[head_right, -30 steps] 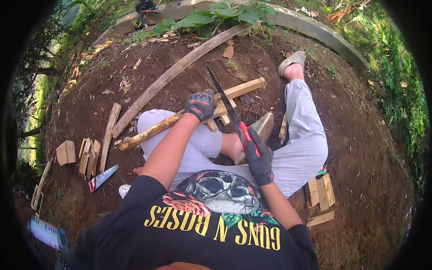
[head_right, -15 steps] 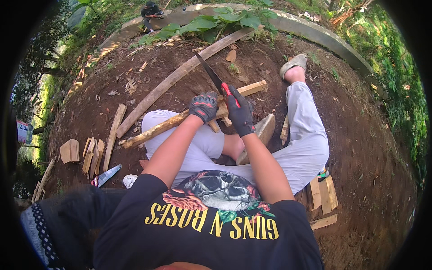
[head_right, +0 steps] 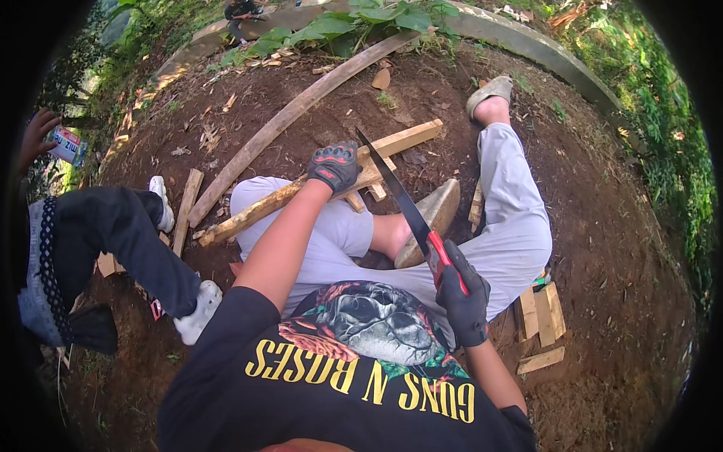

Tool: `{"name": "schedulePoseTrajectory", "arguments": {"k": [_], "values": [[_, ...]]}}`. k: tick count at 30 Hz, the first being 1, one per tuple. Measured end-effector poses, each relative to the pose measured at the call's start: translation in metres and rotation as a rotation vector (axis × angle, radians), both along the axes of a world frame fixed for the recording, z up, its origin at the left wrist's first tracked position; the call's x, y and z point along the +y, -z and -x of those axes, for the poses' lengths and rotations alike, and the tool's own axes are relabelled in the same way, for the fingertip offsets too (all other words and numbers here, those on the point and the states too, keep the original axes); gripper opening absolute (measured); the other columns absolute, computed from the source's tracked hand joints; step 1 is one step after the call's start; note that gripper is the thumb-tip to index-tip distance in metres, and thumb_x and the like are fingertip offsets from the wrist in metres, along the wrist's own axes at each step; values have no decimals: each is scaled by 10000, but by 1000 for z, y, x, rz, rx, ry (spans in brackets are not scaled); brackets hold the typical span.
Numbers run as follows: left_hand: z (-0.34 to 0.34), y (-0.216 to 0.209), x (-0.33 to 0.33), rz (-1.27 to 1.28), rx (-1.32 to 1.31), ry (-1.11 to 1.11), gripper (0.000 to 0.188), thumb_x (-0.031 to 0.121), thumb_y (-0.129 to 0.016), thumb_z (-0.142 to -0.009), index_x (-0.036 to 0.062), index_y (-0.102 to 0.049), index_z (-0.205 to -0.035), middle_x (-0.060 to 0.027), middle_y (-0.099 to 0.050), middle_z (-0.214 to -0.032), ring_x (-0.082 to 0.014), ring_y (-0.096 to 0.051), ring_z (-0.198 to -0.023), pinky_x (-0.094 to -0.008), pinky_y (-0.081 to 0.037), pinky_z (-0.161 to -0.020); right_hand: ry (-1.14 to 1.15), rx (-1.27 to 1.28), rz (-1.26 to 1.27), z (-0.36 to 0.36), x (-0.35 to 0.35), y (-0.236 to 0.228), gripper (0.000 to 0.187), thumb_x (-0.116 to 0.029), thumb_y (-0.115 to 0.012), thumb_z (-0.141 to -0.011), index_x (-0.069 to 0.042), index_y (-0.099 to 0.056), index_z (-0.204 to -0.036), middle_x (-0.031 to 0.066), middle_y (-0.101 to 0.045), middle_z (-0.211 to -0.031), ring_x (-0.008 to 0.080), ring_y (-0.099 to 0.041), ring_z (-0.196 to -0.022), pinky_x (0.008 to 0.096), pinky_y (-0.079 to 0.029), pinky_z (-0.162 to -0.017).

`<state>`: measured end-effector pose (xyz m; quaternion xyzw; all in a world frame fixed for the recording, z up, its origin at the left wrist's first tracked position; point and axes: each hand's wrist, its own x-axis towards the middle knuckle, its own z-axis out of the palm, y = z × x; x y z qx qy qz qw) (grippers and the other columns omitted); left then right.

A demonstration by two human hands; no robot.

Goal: The person sits on the ground and uses a hand saw to cut a piece of wood that is resting on a small wooden stand. They hold the wood steady with one hand while sawing with the other, creating smaller pieces of lumber.

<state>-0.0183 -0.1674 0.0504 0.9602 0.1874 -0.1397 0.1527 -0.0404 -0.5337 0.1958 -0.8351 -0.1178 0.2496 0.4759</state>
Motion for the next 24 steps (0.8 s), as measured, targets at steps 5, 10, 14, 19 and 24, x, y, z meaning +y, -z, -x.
{"name": "schedulePoseTrajectory", "arguments": {"k": [5,10,14,19,24], "values": [[2,-1,-2,-40,-46,33,417,372,-734,-908,85,-680,-1206,-184,-739,-1215,-369,-715,-1150,-499,-572,-955,-93,-120,-39,-44,85,49,444,-251,-574,-1057,-71,-663,-1452,194,-783,-1208,276,-780,-1012,385,-579,-919],[-2,0,-6,-69,-67,39,383,340,-738,-892,74,-686,-1162,-173,-745,-1171,-354,-722,-1127,-480,-580,-935,-35,-259,-181,-97,204,132,433,-285,-593,-1055,-109,-677,-1441,210,-753,-1279,331,-738,-1167,411,-538,-1020],[-1,-3,1,-43,-53,48,410,368,-729,-913,80,-678,-1199,-180,-738,-1193,-367,-716,-1143,-496,-572,-955,-29,-275,-201,-94,199,137,441,-281,-592,-1055,-114,-665,-1456,223,-757,-1254,338,-746,-1141,415,-546,-998],[0,-1,-1,-2,-4,20,434,383,-716,-929,84,-671,-1240,-191,-726,-1240,-374,-707,-1170,-504,-566,-983,-62,-107,-71,-25,65,70,456,-213,-587,-1049,-78,-646,-1480,132,-786,-981,142,-719,-740,328,-579,-721],[-2,2,2,-27,-6,22,437,387,-709,-933,82,-671,-1243,-194,-730,-1252,-367,-713,-1162,-518,-567,-987,-25,21,11,0,-10,-4,447,-185,-571,-1045,-40,-654,-1459,106,-768,-928,106,-675,-683,294,-554,-673]]}}
